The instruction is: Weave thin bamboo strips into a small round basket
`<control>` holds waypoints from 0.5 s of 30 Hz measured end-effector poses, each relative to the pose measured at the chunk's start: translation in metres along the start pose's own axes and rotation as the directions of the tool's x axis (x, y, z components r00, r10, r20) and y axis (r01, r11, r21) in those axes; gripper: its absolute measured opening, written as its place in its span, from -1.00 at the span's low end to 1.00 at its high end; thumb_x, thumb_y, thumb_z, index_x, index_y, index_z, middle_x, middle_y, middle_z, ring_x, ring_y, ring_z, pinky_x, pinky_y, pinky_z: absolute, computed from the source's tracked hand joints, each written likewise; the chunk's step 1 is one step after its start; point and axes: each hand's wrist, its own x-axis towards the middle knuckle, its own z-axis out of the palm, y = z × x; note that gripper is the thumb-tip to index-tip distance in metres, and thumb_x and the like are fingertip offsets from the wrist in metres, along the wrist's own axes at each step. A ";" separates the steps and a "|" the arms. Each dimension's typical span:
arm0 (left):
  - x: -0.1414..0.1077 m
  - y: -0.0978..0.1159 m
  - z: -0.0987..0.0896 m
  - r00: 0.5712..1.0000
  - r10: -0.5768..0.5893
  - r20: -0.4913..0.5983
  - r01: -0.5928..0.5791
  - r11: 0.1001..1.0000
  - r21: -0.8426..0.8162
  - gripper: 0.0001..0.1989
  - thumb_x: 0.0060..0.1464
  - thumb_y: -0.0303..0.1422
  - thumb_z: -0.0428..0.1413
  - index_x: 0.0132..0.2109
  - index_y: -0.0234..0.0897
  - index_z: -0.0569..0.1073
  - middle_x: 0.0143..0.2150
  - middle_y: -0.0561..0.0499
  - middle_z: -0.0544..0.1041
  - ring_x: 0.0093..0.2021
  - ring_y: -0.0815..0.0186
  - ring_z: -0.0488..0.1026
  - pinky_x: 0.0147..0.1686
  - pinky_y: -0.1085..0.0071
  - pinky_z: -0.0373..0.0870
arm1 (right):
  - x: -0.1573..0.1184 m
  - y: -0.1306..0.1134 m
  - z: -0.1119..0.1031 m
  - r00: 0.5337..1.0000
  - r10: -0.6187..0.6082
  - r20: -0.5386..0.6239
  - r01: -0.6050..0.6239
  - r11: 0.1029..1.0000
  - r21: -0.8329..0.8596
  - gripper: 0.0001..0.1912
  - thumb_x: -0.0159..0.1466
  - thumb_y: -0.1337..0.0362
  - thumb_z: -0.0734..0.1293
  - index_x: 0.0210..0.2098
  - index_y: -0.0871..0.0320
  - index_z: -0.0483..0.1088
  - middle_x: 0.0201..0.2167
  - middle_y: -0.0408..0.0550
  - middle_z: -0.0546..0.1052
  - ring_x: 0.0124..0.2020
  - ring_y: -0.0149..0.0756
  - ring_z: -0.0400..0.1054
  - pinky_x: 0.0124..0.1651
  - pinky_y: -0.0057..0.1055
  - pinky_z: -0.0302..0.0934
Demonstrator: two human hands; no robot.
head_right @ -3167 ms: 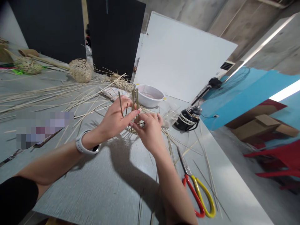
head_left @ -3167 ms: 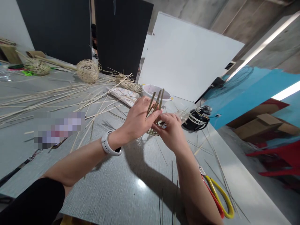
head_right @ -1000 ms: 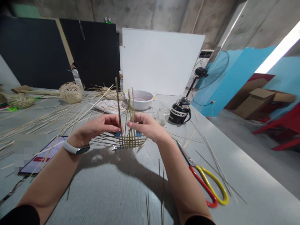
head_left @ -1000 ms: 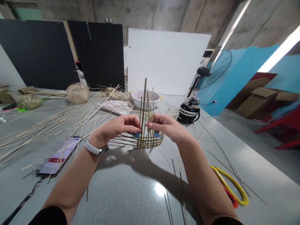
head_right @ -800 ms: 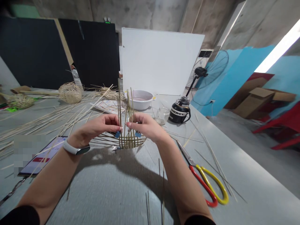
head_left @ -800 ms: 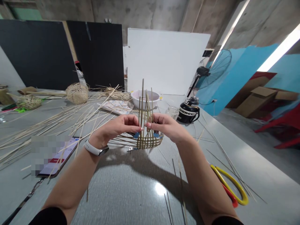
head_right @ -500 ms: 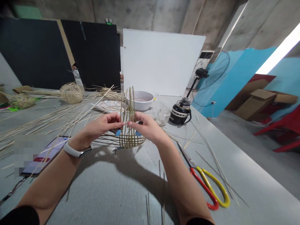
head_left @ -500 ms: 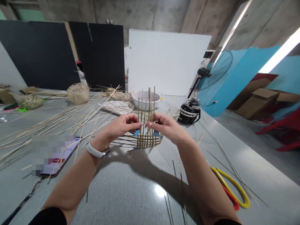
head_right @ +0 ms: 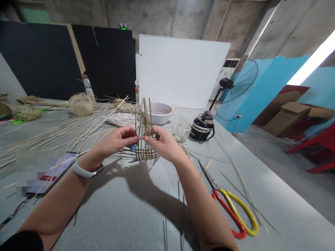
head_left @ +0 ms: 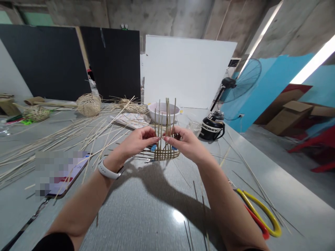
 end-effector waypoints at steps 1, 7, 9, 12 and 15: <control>0.000 -0.001 0.000 1.000 -0.003 -0.001 0.003 1.000 -0.011 -0.71 0.07 -0.18 0.23 -0.29 -0.32 0.39 -0.38 0.09 0.37 -0.39 0.45 0.29 -0.37 0.46 0.20 | 0.000 0.000 0.000 1.000 0.001 -0.009 -0.001 1.000 -0.002 -0.82 0.24 0.17 0.36 -0.31 0.18 0.44 -0.31 -0.04 0.53 -0.23 -0.25 0.35 -0.10 -0.26 0.21; 0.002 -0.003 -0.002 1.000 -0.026 -0.004 0.025 0.998 -0.060 -0.74 0.05 -0.24 0.24 -0.33 -0.34 0.38 -0.41 0.09 0.38 -0.41 0.46 0.29 -0.35 0.46 0.22 | 0.000 -0.003 0.001 0.999 -0.051 -0.005 0.051 0.998 -0.040 -0.86 0.24 0.21 0.37 -0.34 0.17 0.44 -0.35 -0.07 0.54 -0.27 -0.28 0.36 -0.14 -0.29 0.21; 0.003 -0.004 -0.002 1.000 -0.028 -0.007 0.028 0.999 -0.033 -0.77 0.05 -0.27 0.23 -0.34 -0.35 0.39 -0.41 0.08 0.40 -0.40 0.45 0.30 -0.35 0.46 0.22 | 0.000 -0.002 0.002 0.996 -0.082 0.018 0.082 0.996 -0.039 -0.87 0.24 0.22 0.37 -0.34 0.16 0.45 -0.35 -0.08 0.54 -0.27 -0.28 0.37 -0.14 -0.29 0.22; 0.003 -0.004 -0.003 0.999 -0.016 -0.030 0.016 1.000 -0.004 -0.79 0.04 -0.29 0.24 -0.34 -0.34 0.41 -0.40 0.07 0.43 -0.38 0.42 0.34 -0.33 0.44 0.25 | 0.000 0.001 0.003 0.995 -0.097 0.010 0.097 0.995 -0.031 -0.88 0.25 0.23 0.36 -0.34 0.16 0.44 -0.34 -0.07 0.54 -0.26 -0.27 0.38 -0.15 -0.29 0.23; 0.004 -0.004 -0.003 0.999 -0.015 -0.043 0.013 0.999 -0.042 -0.81 0.01 -0.32 0.25 -0.32 -0.35 0.44 -0.41 0.07 0.45 -0.39 0.42 0.35 -0.32 0.44 0.28 | 0.000 0.003 0.005 0.994 -0.099 -0.050 0.094 0.990 -0.105 -0.89 0.26 0.24 0.36 -0.31 0.17 0.45 -0.33 -0.05 0.53 -0.25 -0.26 0.38 -0.14 -0.28 0.22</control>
